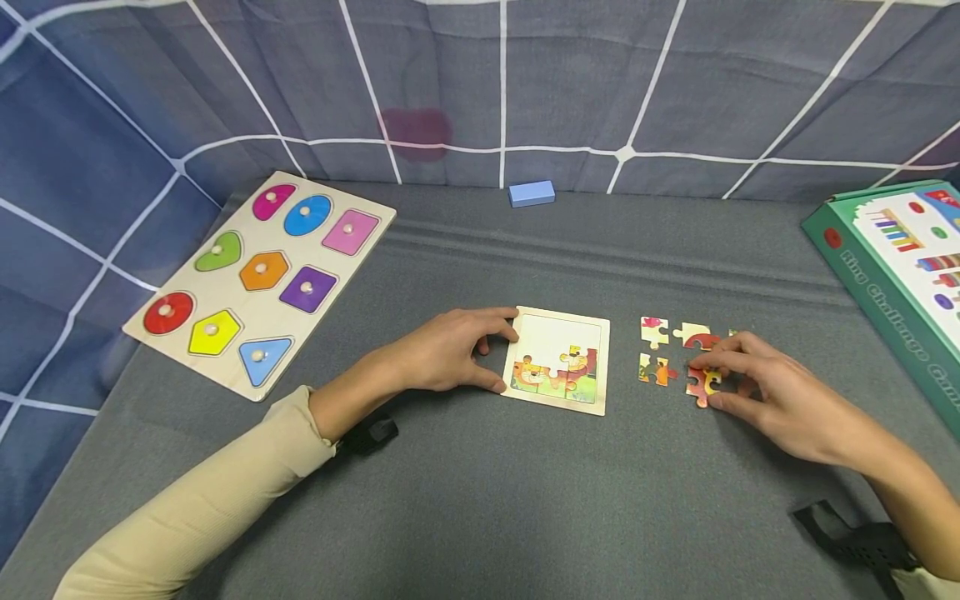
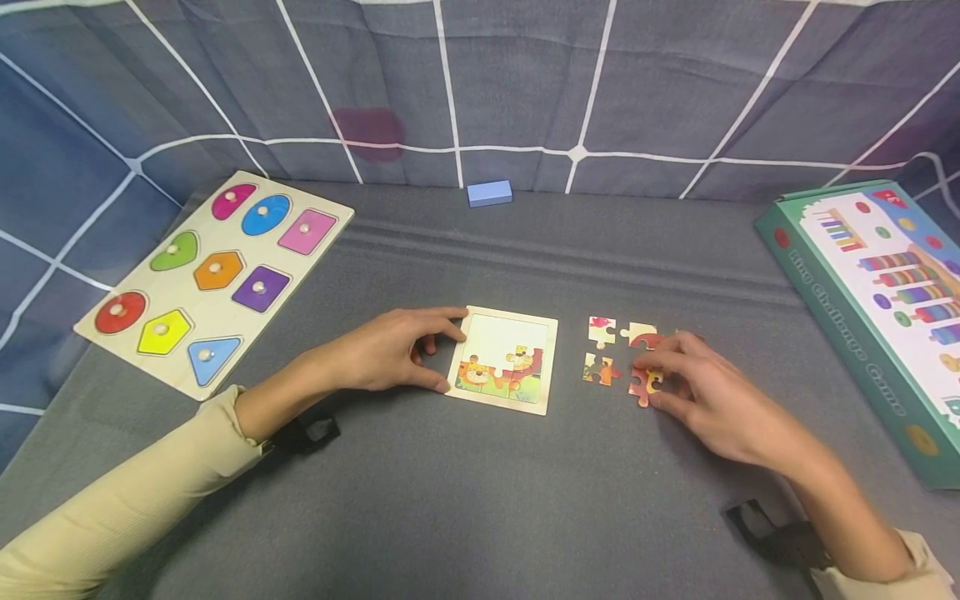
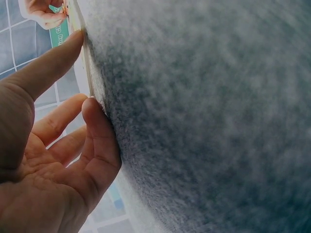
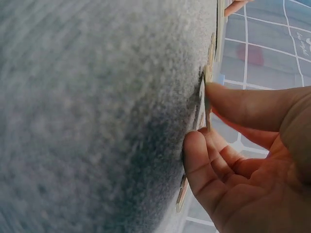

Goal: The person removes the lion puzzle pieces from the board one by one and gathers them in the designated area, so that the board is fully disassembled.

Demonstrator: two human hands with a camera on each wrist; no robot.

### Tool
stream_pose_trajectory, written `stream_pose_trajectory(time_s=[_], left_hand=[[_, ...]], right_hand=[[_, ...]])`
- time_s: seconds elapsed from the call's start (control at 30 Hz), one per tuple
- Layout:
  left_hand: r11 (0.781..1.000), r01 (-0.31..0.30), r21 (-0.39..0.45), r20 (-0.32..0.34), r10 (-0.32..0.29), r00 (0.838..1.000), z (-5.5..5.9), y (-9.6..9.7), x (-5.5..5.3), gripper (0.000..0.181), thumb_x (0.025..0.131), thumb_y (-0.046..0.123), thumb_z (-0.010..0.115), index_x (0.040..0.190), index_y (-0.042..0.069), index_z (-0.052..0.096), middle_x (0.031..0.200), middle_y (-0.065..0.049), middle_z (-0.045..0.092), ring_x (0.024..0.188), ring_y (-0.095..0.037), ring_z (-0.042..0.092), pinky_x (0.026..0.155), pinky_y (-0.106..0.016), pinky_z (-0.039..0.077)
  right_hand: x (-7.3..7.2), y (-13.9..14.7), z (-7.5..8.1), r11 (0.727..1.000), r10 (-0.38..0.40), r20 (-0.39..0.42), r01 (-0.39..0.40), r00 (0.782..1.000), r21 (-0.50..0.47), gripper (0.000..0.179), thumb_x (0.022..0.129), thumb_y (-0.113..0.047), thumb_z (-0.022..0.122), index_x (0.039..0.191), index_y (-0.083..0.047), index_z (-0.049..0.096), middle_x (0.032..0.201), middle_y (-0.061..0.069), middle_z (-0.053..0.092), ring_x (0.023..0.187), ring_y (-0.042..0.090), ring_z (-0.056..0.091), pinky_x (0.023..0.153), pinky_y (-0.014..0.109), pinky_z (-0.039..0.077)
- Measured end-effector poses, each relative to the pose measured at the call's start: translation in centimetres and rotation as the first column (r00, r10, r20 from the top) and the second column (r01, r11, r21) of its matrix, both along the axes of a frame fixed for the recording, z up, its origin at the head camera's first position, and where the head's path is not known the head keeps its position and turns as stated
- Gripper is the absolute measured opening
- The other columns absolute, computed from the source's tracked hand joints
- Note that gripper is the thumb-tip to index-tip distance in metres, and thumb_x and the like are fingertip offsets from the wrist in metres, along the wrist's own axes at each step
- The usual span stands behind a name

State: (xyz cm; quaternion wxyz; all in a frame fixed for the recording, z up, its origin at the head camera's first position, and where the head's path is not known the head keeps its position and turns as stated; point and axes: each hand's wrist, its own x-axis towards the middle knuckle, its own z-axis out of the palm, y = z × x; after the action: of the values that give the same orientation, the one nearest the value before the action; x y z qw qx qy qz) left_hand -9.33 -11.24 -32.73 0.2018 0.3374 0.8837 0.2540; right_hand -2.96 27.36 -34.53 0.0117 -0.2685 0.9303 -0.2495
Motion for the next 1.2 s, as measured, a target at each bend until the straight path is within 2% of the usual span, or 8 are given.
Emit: stream_pose_trajectory(time_s=[0.27,0.4,1.2], left_hand=[[1.000,-0.002,-0.006,0.000,0.002,1.000,-0.08,0.04,-0.04,0.054,0.079,0.024,0.086,0.126,0.008,0.064,0.152,-0.008,0.042,0.088,-0.013,0.054,0.077,-0.030,0.045],[1.000,-0.001,-0.010,-0.003,0.001,1.000,-0.15,0.08,-0.08,0.054,0.079,0.025,0.086,0.126,0.008,0.064,0.152,-0.008,0.042,0.088,-0.013,0.054,0.076,-0.029,0.045],[1.000,0.003,-0.008,-0.011,-0.003,1.000,-0.11,0.01,0.00,0.054,0.079,0.026,0.086,0.125,0.008,0.064,0.152,-0.008,0.042,0.087,-0.013,0.053,0.077,-0.030,0.045]], right_hand=[[0.12,-0.12,0.23,0.999,-0.036,0.019,0.036,0.999,-0.003,0.049,0.077,0.002,0.081,0.121,-0.014,0.067,0.105,-0.006,0.054,0.079,0.003,0.047,0.063,0.022,0.039],[0.13,-0.19,0.25,0.999,-0.037,0.018,0.037,0.999,-0.010,0.049,0.075,0.003,0.081,0.119,-0.014,0.068,0.103,-0.008,0.054,0.078,0.002,0.050,0.066,0.018,0.041],[0.17,-0.31,0.05,1.000,-0.025,-0.032,0.025,0.999,0.005,0.050,0.072,0.005,0.082,0.116,-0.015,0.068,0.103,-0.009,0.055,0.078,0.003,0.050,0.066,0.019,0.039]])
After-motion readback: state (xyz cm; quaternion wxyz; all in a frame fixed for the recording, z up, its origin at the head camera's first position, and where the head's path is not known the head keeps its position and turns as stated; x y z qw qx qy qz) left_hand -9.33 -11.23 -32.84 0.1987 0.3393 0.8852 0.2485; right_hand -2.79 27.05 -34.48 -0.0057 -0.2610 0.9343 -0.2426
